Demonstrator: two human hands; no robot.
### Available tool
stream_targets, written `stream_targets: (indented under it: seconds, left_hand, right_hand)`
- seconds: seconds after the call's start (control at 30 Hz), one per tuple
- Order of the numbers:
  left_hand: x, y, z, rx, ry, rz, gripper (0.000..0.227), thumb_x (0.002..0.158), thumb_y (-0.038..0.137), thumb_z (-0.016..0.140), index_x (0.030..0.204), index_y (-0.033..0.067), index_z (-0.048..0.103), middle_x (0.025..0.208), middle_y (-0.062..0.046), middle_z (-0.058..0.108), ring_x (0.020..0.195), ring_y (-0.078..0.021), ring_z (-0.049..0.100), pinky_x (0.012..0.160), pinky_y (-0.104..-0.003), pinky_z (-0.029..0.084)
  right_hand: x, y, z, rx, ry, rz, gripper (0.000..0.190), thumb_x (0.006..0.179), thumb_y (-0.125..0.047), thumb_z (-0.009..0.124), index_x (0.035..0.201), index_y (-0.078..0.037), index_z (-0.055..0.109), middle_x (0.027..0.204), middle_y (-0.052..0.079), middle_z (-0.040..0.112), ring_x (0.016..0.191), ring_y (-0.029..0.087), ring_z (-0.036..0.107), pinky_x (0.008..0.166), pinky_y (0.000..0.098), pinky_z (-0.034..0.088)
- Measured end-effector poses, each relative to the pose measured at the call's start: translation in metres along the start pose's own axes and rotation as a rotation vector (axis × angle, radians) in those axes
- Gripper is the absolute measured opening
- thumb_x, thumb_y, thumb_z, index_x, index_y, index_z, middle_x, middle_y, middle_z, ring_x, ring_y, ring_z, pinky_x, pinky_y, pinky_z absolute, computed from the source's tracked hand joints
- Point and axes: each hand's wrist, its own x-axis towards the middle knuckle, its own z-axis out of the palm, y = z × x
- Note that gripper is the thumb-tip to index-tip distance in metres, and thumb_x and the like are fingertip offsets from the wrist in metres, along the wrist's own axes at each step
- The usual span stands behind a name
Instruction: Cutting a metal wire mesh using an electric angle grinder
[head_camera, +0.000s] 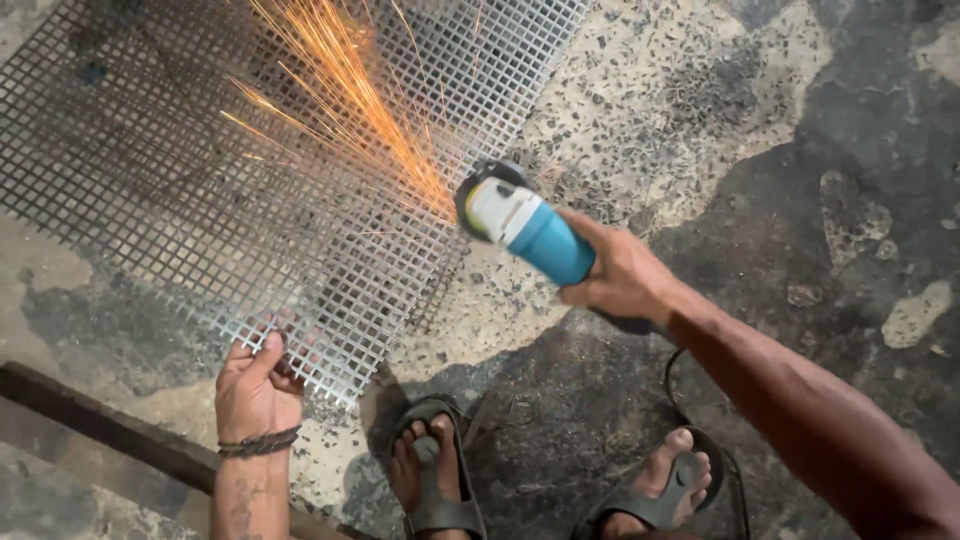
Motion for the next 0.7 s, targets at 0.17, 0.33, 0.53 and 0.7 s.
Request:
stream_targets:
  seconds: [0.17, 0.33, 0.53, 0.7]
  left_hand:
    - [0.003, 0.000, -0.009, 0.024, 0.018, -0.009, 0.024, 0.096, 0.003, 0.066, 0.120, 0.0036, 0.065, 0.103, -0.007, 0.074, 0.074, -0.0122, 0.069, 0.068, -0.020, 0.056]
    - [0.004, 0.001, -0.016, 0.030, 0.025, -0.013, 0.024, 0.096, 0.004, 0.066, 0.120, 0.0080, 0.067, 0.101, -0.004, 0.074, 0.073, -0.0102, 0.068, 0.065, -0.019, 0.054]
    - [0.000, 0.004, -0.014, 0.064, 0.039, -0.007, 0.026, 0.097, 0.002, 0.064, 0.122, 0.0061, 0.064, 0.103, -0.006, 0.073, 0.077, -0.0128, 0.070, 0.068, -0.020, 0.056]
    - [0.007, 0.004, -0.031, 0.094, 0.026, -0.021, 0.017, 0.097, 0.003, 0.065, 0.114, 0.0054, 0.066, 0.102, -0.006, 0.074, 0.061, -0.0049, 0.058, 0.060, -0.014, 0.049]
  right_hand:
    - [0.021, 0.020, -0.022, -0.025, 0.143, 0.046, 0.111, 0.064, 0.002, 0.089, 0.159, -0.011, 0.032, 0.138, 0.027, 0.060, 0.115, 0.040, 0.069, 0.097, 0.0580, 0.059]
    - [0.014, 0.006, -0.037, 0.039, 0.229, 0.071, 0.112, 0.062, -0.001, 0.083, 0.160, -0.015, 0.031, 0.143, 0.024, 0.057, 0.110, 0.040, 0.068, 0.088, 0.0568, 0.061]
    - [-0.022, -0.043, -0.010, 0.103, 0.027, 0.154, 0.113, 0.064, 0.003, 0.086, 0.160, -0.017, 0.030, 0.151, 0.017, 0.051, 0.129, 0.037, 0.060, 0.102, 0.0589, 0.055]
    - [-0.028, -0.047, 0.035, -0.087, -0.231, 0.194, 0.121, 0.063, 0.003, 0.091, 0.161, -0.030, 0.029, 0.155, 0.009, 0.050, 0.130, 0.033, 0.062, 0.108, 0.0525, 0.055]
